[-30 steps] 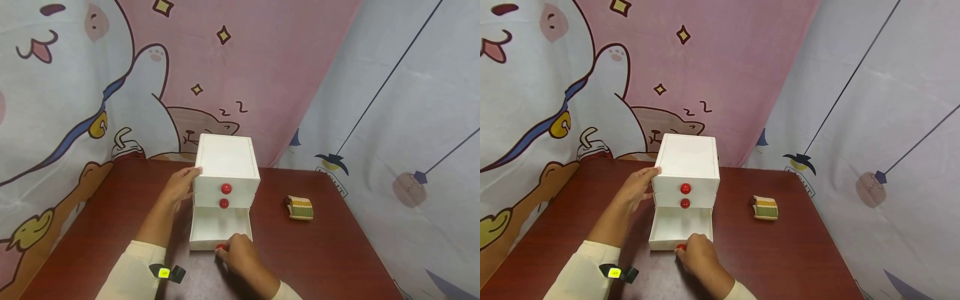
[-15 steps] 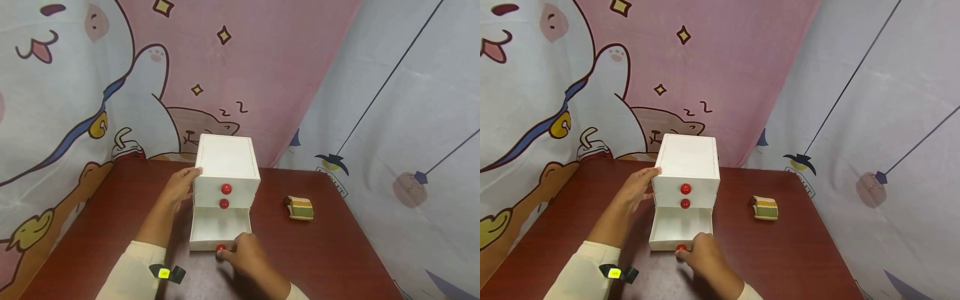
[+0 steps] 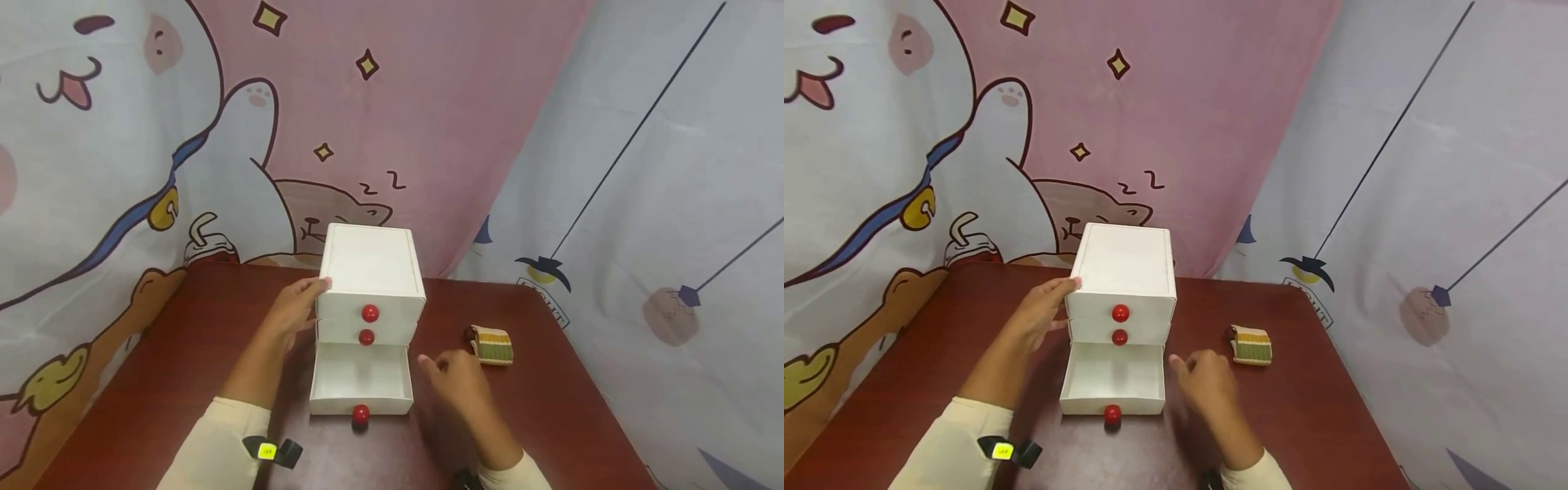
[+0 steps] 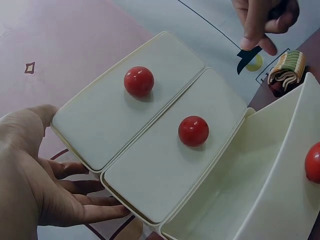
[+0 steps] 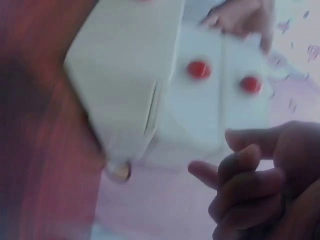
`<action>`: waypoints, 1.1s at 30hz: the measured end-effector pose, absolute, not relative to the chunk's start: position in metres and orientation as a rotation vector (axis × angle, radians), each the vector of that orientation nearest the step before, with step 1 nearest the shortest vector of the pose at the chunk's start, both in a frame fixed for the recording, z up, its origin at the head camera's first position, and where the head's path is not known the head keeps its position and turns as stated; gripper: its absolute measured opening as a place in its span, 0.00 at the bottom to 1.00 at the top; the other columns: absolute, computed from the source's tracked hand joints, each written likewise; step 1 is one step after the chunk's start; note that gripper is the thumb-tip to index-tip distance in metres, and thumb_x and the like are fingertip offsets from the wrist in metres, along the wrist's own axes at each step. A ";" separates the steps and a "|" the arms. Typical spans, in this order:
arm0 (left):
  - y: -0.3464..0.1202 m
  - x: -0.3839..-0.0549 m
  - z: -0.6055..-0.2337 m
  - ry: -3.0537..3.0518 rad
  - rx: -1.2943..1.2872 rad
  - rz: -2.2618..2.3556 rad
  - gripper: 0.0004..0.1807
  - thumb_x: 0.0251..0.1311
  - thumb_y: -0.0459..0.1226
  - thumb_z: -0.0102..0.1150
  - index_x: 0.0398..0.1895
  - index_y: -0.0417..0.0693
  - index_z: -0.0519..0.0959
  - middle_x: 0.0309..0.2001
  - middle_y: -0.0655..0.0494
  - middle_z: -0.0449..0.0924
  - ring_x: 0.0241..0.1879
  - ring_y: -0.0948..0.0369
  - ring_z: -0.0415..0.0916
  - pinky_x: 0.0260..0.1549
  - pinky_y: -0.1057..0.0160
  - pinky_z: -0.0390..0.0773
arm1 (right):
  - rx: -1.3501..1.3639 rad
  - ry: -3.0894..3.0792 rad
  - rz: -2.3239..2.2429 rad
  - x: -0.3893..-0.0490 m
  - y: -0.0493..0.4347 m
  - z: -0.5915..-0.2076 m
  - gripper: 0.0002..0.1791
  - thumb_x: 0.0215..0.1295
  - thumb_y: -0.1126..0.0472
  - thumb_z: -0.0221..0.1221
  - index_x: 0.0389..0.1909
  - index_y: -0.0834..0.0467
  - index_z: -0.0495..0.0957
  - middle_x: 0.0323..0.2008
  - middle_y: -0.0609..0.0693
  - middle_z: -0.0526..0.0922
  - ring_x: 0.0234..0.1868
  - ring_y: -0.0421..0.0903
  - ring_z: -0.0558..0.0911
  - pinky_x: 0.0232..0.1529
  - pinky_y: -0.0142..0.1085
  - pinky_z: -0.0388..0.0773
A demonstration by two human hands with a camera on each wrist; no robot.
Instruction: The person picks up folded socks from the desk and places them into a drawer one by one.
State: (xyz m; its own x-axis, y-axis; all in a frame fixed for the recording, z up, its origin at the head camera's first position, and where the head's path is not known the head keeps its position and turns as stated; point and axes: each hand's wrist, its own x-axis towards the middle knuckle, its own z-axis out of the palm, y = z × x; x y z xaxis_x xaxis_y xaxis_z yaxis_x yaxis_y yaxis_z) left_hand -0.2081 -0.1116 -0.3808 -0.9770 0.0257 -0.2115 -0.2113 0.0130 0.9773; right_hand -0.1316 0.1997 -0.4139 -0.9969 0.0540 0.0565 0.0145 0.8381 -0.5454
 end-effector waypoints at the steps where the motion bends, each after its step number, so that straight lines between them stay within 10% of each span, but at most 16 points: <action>1: -0.111 -0.208 -0.381 2.108 -0.198 2.089 0.37 0.78 0.55 0.59 0.81 0.43 0.69 0.77 0.38 0.71 0.80 0.41 0.65 0.78 0.31 0.68 | -0.091 -2.937 0.845 -0.138 0.208 -0.415 0.20 0.77 0.47 0.66 0.30 0.58 0.90 0.25 0.48 0.87 0.28 0.45 0.81 0.29 0.42 0.78; 9: -0.111 -0.208 -0.383 2.111 -0.189 2.098 0.37 0.78 0.55 0.58 0.80 0.42 0.69 0.77 0.37 0.70 0.79 0.40 0.67 0.77 0.30 0.67 | -0.457 -2.850 0.724 -0.184 0.276 -0.444 0.23 0.78 0.45 0.60 0.44 0.63 0.87 0.46 0.68 0.90 0.45 0.67 0.88 0.35 0.60 0.82; 16: -0.108 -0.210 -0.385 2.085 -0.184 2.129 0.35 0.79 0.54 0.59 0.79 0.43 0.71 0.75 0.37 0.73 0.77 0.41 0.70 0.78 0.31 0.68 | -0.633 -2.880 0.820 -0.204 0.309 -0.463 0.40 0.77 0.45 0.59 0.76 0.69 0.65 0.68 0.78 0.65 0.70 0.77 0.66 0.58 0.73 0.76; 33: -0.110 -0.209 -0.385 2.107 -0.188 2.123 0.35 0.79 0.54 0.58 0.79 0.43 0.70 0.73 0.36 0.75 0.75 0.40 0.73 0.78 0.32 0.68 | -0.599 -2.962 0.975 -0.239 0.350 -0.483 0.42 0.73 0.44 0.63 0.61 0.81 0.70 0.55 0.79 0.79 0.52 0.69 0.81 0.59 0.62 0.81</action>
State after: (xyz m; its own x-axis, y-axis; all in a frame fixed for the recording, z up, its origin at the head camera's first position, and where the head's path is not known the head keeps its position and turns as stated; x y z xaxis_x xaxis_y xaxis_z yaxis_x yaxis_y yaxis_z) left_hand -0.2094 -0.1101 -0.3853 -0.9817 0.0145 -0.1898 -0.1899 -0.0065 0.9818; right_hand -0.2393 0.3500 -0.4830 -0.9284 0.3412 -0.1474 0.3620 0.7407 -0.5660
